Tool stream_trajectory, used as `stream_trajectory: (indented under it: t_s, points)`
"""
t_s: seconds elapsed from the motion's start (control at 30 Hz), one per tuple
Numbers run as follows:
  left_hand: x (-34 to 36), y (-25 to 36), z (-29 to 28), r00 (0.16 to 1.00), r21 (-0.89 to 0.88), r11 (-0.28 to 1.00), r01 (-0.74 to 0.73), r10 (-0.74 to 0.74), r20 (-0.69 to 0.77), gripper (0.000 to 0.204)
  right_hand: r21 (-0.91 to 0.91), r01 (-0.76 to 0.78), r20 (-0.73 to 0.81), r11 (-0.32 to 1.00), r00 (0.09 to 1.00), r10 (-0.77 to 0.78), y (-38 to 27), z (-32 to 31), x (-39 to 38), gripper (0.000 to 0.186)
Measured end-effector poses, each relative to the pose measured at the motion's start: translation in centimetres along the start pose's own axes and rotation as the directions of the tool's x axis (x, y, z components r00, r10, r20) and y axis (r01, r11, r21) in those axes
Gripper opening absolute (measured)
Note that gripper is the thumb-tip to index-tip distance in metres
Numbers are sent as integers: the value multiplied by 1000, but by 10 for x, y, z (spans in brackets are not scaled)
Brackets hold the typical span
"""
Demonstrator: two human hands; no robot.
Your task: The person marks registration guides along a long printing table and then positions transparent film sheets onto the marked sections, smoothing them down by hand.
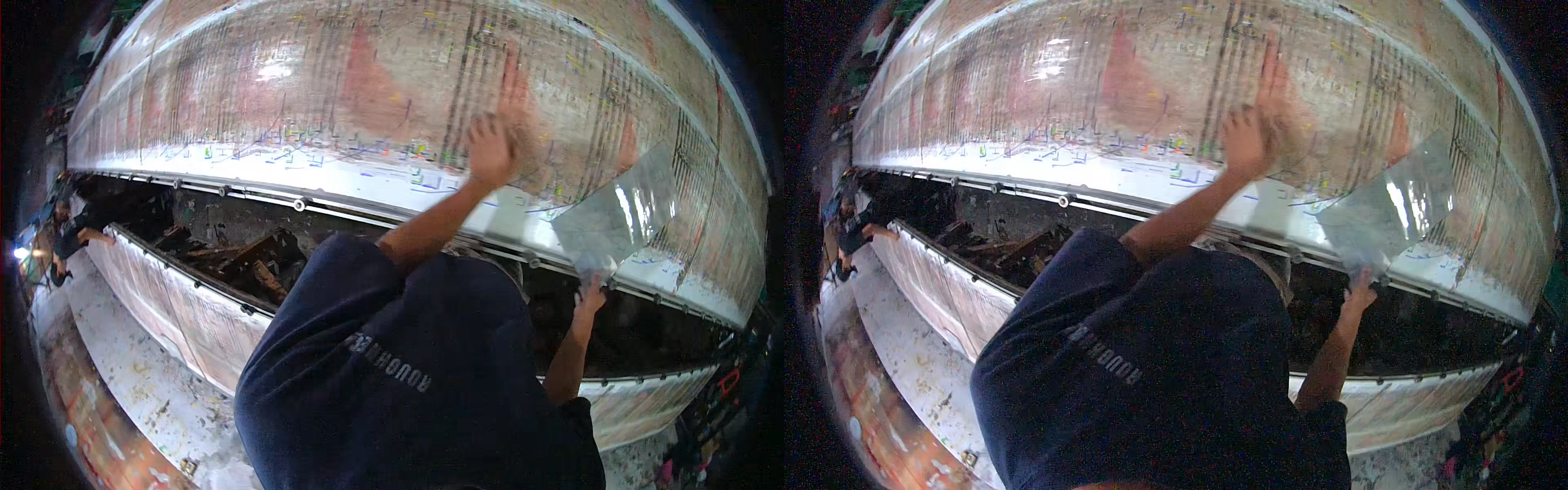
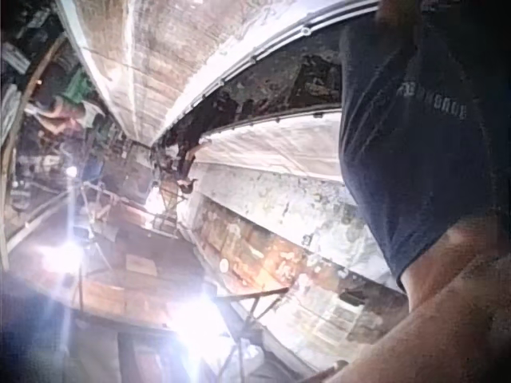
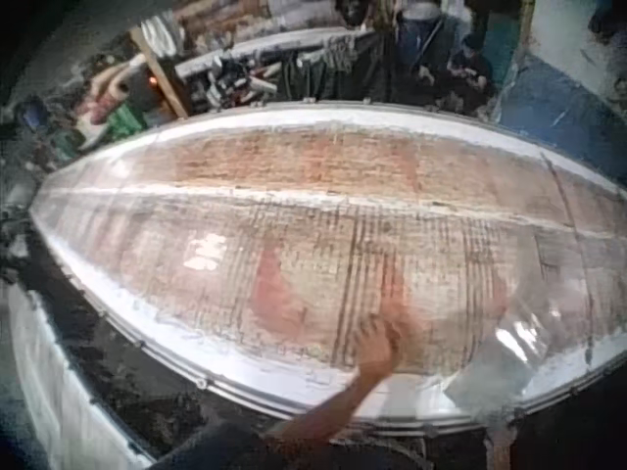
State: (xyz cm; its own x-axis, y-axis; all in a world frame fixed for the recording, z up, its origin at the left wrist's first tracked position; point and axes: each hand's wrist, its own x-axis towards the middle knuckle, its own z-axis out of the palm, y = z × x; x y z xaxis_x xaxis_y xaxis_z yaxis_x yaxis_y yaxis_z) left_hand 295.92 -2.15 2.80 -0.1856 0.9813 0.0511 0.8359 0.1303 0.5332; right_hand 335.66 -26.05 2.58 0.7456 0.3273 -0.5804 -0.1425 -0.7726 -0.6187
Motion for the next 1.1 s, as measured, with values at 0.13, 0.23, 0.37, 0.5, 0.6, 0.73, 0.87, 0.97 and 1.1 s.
stream_trajectory:
  t_s: [0.13,0.23,0.37,0.5,0.6,0.73,0.87,0.97,1.1]
  points:
    - [-62,107,59,982,-184,983,-19,52,181,71,203,-140,387,969,921,52,4,-4,10,26]
    - [-83,155,59,966,5,998,59,-58,251,74,81,-204,430,976,890,150,-46,-15,-7,20]
    - [-42,181,73,716,-39,984,171,-97,691,72,347,-118,544,930,834,-97,-146,-40,6,34]
    - [-10,238,60,526,-249,884,-396,441,727,61,314,224,496,923,790,-360,-266,-79,25,59]
    - [-7,338,-20,825,-437,897,-69,298,481,71,133,571,299,810,756,-582,-342,-131,9,70]
    - [-13,442,-31,887,-433,871,-232,372,273,48,173,617,205,767,740,-641,-388,-210,14,67]
    - [-17,498,18,895,-537,822,-188,369,252,49,214,733,234,645,603,-763,-377,-245,49,64]
    - [-26,495,73,860,-595,786,-166,411,303,33,-43,715,97,698,699,-709,-323,-243,102,59]
    - [-54,428,165,876,-433,894,-120,300,377,45,-386,668,119,636,720,-684,-243,-189,125,49]
